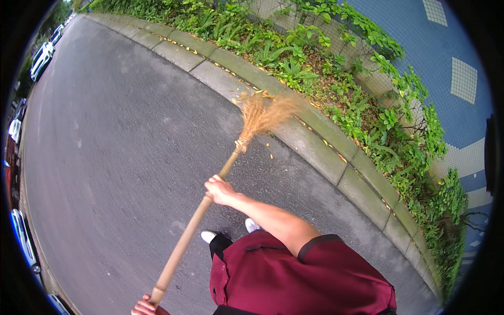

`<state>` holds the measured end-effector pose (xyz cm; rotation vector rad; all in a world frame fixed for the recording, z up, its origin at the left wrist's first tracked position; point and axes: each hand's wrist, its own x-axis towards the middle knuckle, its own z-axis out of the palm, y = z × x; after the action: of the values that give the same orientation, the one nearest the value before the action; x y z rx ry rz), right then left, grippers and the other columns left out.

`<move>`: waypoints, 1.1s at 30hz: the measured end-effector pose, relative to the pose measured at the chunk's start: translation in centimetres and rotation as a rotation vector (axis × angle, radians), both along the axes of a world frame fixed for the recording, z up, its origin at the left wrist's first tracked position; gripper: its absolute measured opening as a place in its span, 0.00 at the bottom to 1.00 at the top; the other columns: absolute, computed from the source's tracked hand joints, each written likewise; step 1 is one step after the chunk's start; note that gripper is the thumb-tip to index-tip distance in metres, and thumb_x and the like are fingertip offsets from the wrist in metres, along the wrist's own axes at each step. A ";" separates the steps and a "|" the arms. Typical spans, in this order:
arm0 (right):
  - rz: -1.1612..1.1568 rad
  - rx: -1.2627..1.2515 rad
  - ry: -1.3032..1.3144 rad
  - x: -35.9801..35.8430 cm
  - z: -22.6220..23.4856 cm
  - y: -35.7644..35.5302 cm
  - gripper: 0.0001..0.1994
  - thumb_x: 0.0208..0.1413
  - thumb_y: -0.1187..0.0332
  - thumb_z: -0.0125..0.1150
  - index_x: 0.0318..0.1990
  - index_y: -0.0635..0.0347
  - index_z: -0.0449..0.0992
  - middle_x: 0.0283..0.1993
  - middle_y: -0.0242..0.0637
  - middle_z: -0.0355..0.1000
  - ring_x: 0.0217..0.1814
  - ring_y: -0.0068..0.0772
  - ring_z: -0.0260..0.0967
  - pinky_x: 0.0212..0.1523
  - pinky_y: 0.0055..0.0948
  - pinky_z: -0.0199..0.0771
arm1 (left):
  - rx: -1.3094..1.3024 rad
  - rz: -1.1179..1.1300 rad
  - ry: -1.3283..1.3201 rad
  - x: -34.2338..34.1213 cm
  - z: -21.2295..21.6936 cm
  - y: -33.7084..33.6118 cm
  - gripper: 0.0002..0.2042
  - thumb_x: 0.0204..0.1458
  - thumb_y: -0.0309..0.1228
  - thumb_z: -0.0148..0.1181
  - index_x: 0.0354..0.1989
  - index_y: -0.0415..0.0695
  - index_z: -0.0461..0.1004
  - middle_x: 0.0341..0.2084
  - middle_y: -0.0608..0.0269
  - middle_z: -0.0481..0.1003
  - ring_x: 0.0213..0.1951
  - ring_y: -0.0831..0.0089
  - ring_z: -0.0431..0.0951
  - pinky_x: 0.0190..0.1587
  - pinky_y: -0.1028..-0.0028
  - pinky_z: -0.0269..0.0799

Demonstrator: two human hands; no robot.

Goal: The person sweeps scattered dry leaves along a paved street using a traditional straw broom. They gather the leaves into a small pile near the curb and continue sweeping along the edge of the road.

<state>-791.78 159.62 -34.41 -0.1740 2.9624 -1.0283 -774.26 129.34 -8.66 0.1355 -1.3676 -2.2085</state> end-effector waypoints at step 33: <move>-0.044 -0.165 0.021 -84.4 1.1 -25.0 0.09 0.39 0.75 0.58 0.30 0.60 0.66 0.33 0.40 0.64 0.42 0.44 0.60 0.41 0.39 0.64 | 0.263 -0.041 0.143 -92.2 3.2 -28.7 0.14 0.51 0.27 0.49 0.15 0.51 0.56 0.10 0.71 0.52 0.16 0.76 0.54 0.23 0.73 0.52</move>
<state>-876.13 134.60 -33.27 -0.1202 2.9105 -1.2843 -866.44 100.67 -5.48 0.0425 -1.0085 -2.3751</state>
